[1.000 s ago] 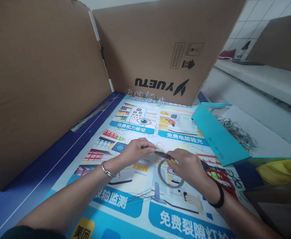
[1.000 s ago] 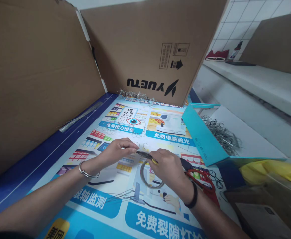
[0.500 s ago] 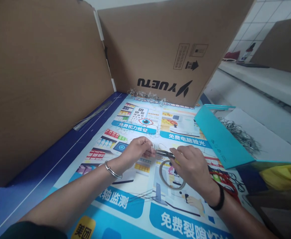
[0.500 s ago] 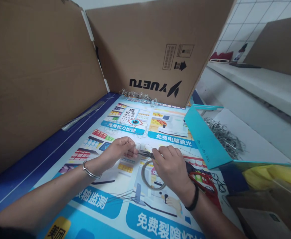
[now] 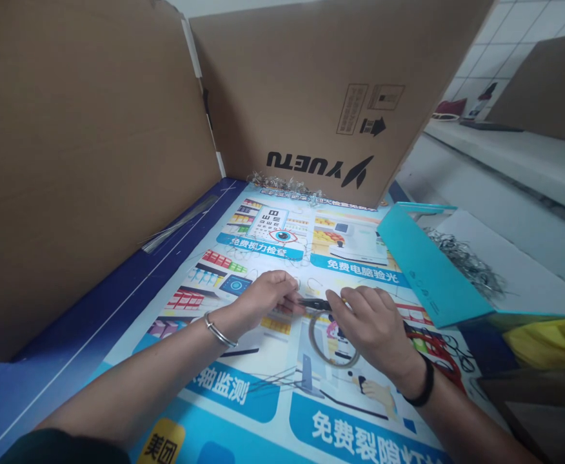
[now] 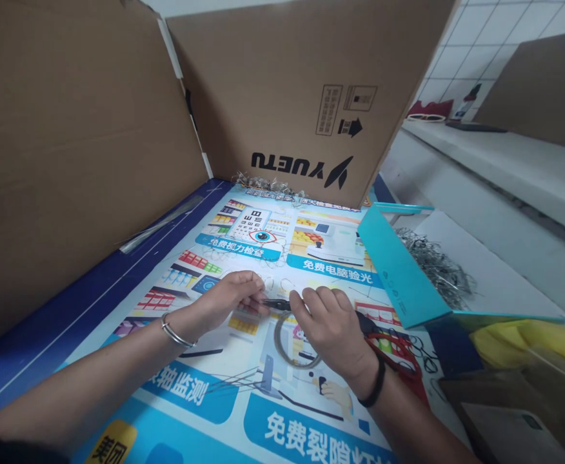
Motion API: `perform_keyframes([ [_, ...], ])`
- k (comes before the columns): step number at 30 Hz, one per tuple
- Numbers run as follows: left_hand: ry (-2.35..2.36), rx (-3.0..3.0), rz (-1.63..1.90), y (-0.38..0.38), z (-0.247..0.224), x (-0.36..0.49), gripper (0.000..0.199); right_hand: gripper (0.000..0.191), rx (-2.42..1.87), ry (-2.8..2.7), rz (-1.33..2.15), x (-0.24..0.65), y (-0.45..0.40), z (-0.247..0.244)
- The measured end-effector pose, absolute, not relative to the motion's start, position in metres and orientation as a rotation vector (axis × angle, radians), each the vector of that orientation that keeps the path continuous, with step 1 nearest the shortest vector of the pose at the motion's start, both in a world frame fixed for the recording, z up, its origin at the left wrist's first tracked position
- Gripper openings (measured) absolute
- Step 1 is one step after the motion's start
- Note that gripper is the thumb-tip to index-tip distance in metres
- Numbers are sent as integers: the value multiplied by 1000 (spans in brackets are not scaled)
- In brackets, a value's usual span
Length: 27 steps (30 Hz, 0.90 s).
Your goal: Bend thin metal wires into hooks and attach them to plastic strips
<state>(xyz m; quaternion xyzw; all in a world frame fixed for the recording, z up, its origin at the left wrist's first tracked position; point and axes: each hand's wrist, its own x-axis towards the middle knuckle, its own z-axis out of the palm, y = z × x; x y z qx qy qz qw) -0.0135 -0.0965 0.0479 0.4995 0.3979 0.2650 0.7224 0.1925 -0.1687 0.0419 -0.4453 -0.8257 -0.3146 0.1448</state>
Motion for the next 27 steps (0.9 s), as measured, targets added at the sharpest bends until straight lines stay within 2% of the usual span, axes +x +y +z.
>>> perform_keyframes([
  [22,838,1079,561,-99,52,-15,27,17,-1199,-2371,-853,193,-168,43],
  [27,846,1182,577,-98,53,-14,20,17,-1252,-2396,-796,192,-169,44],
])
